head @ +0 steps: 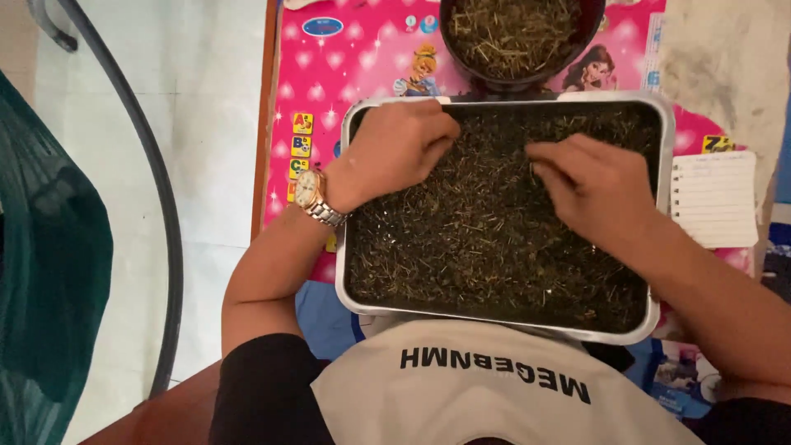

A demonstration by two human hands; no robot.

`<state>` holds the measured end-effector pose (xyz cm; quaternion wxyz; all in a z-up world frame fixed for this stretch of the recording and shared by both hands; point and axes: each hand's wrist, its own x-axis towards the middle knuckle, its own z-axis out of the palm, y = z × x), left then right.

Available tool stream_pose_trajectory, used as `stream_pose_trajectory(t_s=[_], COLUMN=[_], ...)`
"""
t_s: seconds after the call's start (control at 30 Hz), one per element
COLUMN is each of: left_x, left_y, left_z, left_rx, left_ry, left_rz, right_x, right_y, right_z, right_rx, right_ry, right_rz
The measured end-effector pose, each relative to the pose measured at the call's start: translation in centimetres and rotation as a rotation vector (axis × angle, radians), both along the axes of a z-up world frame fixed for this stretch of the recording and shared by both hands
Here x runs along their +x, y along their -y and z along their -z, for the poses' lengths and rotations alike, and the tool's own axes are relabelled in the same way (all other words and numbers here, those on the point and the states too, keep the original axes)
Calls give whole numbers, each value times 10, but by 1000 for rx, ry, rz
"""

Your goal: Sorting dried tea leaves by hand to remove stems and impurities, transferring the removed parts from a tray to a bowl.

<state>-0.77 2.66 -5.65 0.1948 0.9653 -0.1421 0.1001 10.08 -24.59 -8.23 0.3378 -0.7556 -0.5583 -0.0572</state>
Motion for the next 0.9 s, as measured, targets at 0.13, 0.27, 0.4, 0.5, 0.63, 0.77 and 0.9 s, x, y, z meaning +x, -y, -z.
stream_pose_trajectory(t_s=[0.13,0.27,0.4,0.5,0.63,0.77,0.9], left_x=[12,28,36,39,48,36,11], left_y=[0,22,41,57,65,70,67], left_z=[2,-3,5,4,3,3,-32], left_rx=[34,91,260,271,188,206,191], left_ry=[51,14,-108,-133,-141,-151,-182], left_rz=[42,71,48,23,16,51,108], right_x=[4,5,1,3,1,-1,-1], right_y=[0,1,4,3,-4,-3,-3], right_z=[1,7,15,25,0,3,13], right_rx=[29,-10,-149,-315,-328,-296,-279], right_ry=[95,123,231,308,250,164,171], right_rz=[36,88,181,242,160,144,193])
